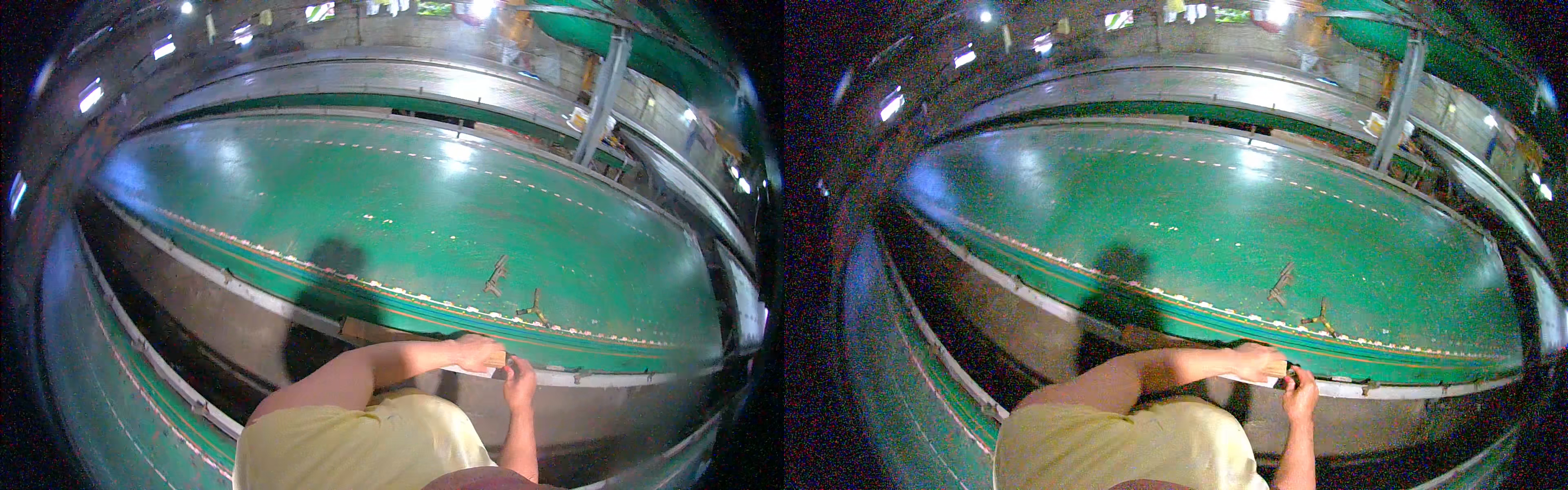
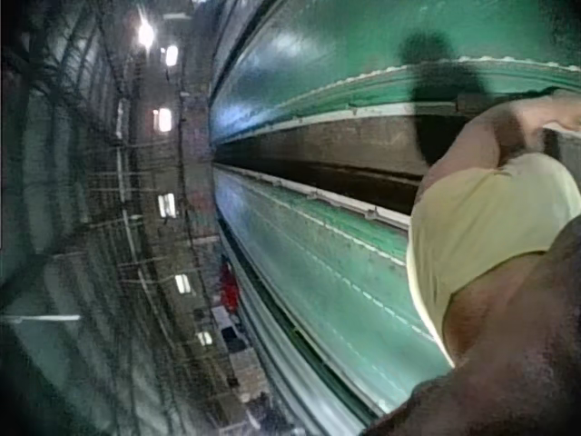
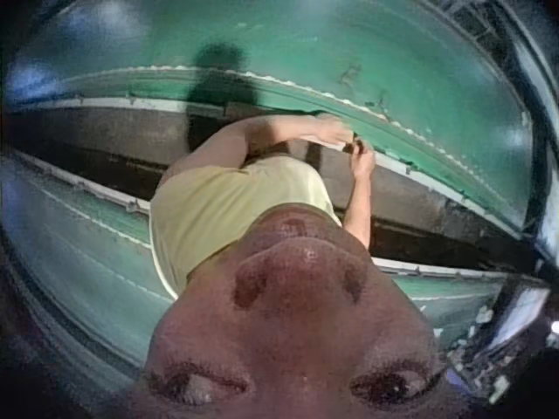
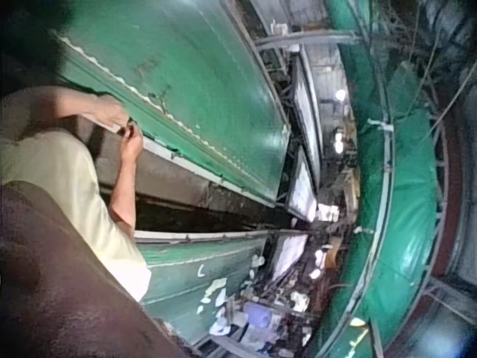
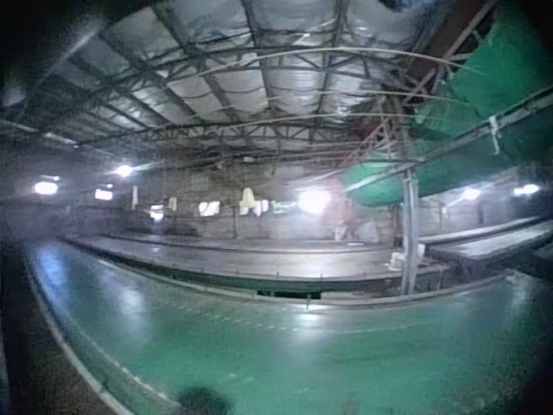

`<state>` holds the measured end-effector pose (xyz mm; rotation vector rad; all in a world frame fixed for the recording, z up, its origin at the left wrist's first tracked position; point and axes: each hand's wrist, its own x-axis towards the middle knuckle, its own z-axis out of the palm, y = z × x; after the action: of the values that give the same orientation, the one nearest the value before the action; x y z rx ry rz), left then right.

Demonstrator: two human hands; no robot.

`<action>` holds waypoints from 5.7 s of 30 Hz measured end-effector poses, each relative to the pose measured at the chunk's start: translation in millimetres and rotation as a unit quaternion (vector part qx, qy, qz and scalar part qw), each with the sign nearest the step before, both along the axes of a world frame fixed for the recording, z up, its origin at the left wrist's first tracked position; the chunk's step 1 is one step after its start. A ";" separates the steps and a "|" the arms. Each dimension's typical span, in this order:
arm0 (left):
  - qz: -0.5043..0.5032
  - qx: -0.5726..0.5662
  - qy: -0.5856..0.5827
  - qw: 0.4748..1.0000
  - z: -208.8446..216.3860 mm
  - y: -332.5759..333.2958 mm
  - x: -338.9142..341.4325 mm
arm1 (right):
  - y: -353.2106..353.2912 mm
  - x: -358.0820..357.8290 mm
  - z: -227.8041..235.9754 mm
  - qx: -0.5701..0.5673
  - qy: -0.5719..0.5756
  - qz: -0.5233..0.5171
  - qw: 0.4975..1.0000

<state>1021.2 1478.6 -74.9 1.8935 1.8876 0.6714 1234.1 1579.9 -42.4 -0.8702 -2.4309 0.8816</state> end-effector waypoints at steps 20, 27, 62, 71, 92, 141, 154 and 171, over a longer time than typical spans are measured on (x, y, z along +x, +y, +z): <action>-0.029 0.034 0.135 0.990 6.1 28.7 37.1 | -44.9 -2.7 -51.0 -0.004 0.016 -0.172 0.985; -0.051 0.025 0.163 0.985 20.3 31.3 45.7 | -39.5 1.4 -63.0 -0.004 0.042 -0.196 0.980; -0.046 -0.025 0.142 0.988 27.6 27.1 38.0 | -32.8 -4.7 -67.5 -0.356 0.055 -0.187 0.914; -0.057 -0.024 0.142 0.988 46.8 22.3 37.1 | 73.7 10.4 -16.5 -0.143 0.067 -0.224 0.962; -0.081 -0.056 0.154 0.983 55.7 24.0 34.2 | 168.8 -119.3 -22.0 0.219 -0.250 0.021 0.943; -0.039 -0.028 0.163 0.985 44.2 22.8 39.6 | -63.0 36.7 -100.0 -0.800 0.326 -0.161 0.476; -0.056 -0.006 0.113 0.992 48.1 18.0 32.2 | -80.9 40.7 -43.0 -0.049 -0.040 -0.170 0.983; -0.048 -0.058 0.147 0.986 51.4 24.9 37.2 | -84.7 25.8 -70.4 0.084 -0.012 -0.191 0.978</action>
<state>1058.4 1503.6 -23.5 2.0826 1.9438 0.2550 1259.9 1495.2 -112.8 -1.2316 -2.2078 0.5183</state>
